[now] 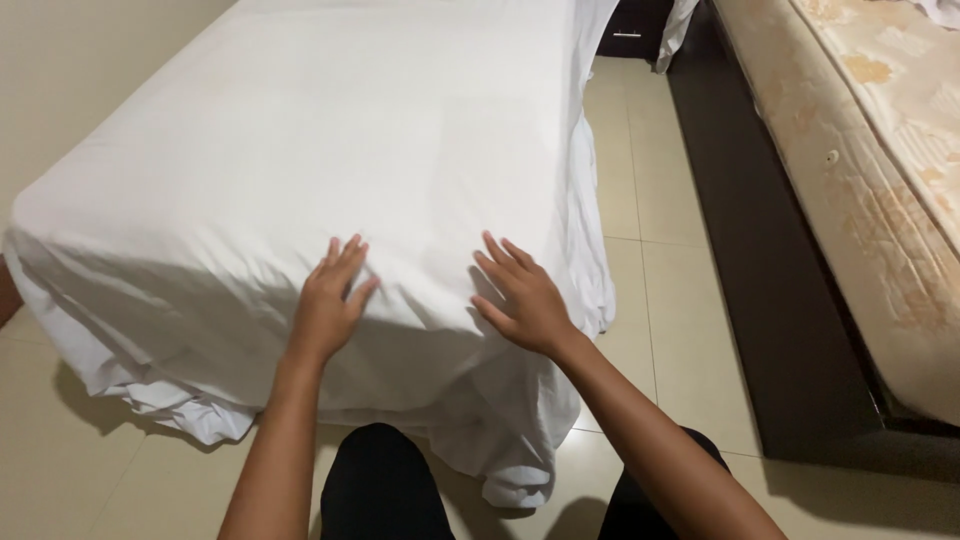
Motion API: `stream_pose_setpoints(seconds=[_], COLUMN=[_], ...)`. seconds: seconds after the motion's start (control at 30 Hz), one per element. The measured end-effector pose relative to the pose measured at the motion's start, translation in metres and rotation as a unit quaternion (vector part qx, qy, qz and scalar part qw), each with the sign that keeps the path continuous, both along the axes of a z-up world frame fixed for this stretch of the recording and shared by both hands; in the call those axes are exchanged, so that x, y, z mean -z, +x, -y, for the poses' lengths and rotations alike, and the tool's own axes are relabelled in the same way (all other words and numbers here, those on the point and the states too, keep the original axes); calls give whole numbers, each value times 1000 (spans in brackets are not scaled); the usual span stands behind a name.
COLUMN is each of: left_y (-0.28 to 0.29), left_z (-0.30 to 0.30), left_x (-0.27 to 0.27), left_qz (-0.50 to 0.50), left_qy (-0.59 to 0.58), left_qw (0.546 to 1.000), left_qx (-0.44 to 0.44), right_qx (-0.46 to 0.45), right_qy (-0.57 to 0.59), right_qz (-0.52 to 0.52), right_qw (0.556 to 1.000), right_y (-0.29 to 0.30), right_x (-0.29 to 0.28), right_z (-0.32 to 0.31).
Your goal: The person spreads a white fitted sheet over a mattress, smoothing the fabric and tucking the edges under the mattress by hand. They move around the bed to ensure the sheet is properly fitted on all sides.
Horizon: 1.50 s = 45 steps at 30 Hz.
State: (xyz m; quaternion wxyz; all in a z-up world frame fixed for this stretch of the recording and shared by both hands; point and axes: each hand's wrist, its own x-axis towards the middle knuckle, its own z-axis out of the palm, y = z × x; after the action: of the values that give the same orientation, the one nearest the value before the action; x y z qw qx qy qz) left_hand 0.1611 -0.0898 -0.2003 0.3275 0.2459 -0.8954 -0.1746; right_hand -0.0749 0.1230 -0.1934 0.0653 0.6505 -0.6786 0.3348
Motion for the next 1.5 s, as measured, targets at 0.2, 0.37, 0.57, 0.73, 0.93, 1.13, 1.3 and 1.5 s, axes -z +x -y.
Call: stream_pose_setpoints(seconds=[0.2,0.37,0.57,0.73,0.93,1.13,1.3,1.5], left_y=[-7,-16,-24,-20,-2,19,9,12], left_z=[14,16,1,-14,-12,-12,-7,-10], left_x=[15,33,29,29,29,25,37,41], left_qz=[-17,-61,-124,-147,-63,-39,-28,-73], left_qy=[-7,-25,-35,-19,-12,-60,-85,-39], left_qw=[1000,997,991,988,997,997,996,997], left_qx=[-6,-34,-45,-47,-34,-11,9,5], right_qx=[13,38,8,-25,-11,-16,-73,-67], right_qy=[62,35,-47,-100,-70,-76,-77,-58], right_qz=[-65,-10,-23,-4,-43,-30,-69,-98], right_qw=[996,999,999,995,997,996,992,991], right_y=[8,10,7,2,5,4,5,-2], right_x=[4,4,12,23,17,14,-2,11], right_z=[26,28,21,15,13,12,3,5])
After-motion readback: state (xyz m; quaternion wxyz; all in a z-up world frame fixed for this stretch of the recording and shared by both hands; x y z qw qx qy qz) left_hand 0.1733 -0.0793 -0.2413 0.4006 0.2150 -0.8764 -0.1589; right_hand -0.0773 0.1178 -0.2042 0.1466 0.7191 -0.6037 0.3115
